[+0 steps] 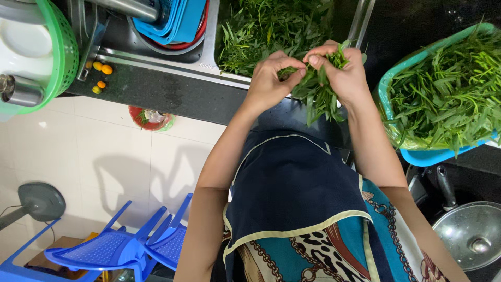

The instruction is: The person sorts a large pile of green leafy vegetables in a metal sink, picking up bunches and separating them by hand. The person places the sorted vegetables into a blue plastic basket on the counter. The task involves repetitive picking, separating, and placing of the greens.

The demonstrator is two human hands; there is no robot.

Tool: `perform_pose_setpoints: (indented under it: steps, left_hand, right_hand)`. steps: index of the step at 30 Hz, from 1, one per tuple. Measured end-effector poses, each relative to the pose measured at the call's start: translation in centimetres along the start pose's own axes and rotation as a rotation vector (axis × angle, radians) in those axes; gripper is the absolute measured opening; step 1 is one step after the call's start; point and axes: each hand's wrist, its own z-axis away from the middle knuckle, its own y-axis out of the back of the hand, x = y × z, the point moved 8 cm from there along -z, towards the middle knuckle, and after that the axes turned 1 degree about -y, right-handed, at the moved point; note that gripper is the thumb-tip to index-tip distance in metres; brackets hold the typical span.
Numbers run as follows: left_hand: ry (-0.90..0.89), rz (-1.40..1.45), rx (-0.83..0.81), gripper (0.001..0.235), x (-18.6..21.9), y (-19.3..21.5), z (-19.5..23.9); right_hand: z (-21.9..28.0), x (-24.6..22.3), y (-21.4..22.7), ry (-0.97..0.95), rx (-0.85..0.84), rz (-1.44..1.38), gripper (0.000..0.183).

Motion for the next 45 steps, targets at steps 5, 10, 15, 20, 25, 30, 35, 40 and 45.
perform_pose_setpoints:
  steps: [5, 10, 15, 20, 25, 30, 35, 40, 45]
  left_hand:
    - [0.139, 0.376, 0.136, 0.013, -3.7, 0.5, -0.2]
    - [0.056, 0.136, -0.008, 0.014, -2.6, 0.8, 0.0]
    - [-0.075, 0.150, -0.143, 0.019, -1.0, -1.2, 0.0]
    - [0.355, 0.619, -0.409, 0.023, -4.1, -4.0, 1.2]
    - [0.616, 0.813, -0.449, 0.028, -5.3, -5.5, 2.9]
    - [0.646, 0.873, -0.388, 0.035, -5.4, -5.4, 3.0]
    - [0.622, 0.774, -0.161, 0.027, -6.8, -4.0, 2.7]
    - [0.372, 0.582, 0.255, 0.016, -9.7, 0.3, 0.7]
    - [0.183, 0.204, 0.500, 0.010, -12.0, 5.8, 0.5]
  right_hand:
    - [0.0, 1.4, 1.0, -0.225, 0.061, -0.285, 0.008]
    - [-0.1, 0.1, 1.6, -0.143, -0.056, -0.404, 0.018]
    - [-0.1, 0.4, 0.8, -0.156, -0.145, -0.324, 0.025]
    - [-0.1, 0.2, 0.4, -0.088, -0.233, -0.281, 0.031]
    - [-0.1, 0.2, -0.3, -0.123, -0.308, -0.394, 0.032]
    - [-0.2, 0.7, -0.2, -0.145, -0.297, -0.441, 0.031]
    - [-0.3, 1.0, -0.1, -0.146, -0.224, -0.524, 0.028]
    - [1.6, -0.7, 6.5, -0.230, 0.232, -0.094, 0.012]
    - [11.2, -8.6, 16.7, 0.055, 0.537, 0.748, 0.026]
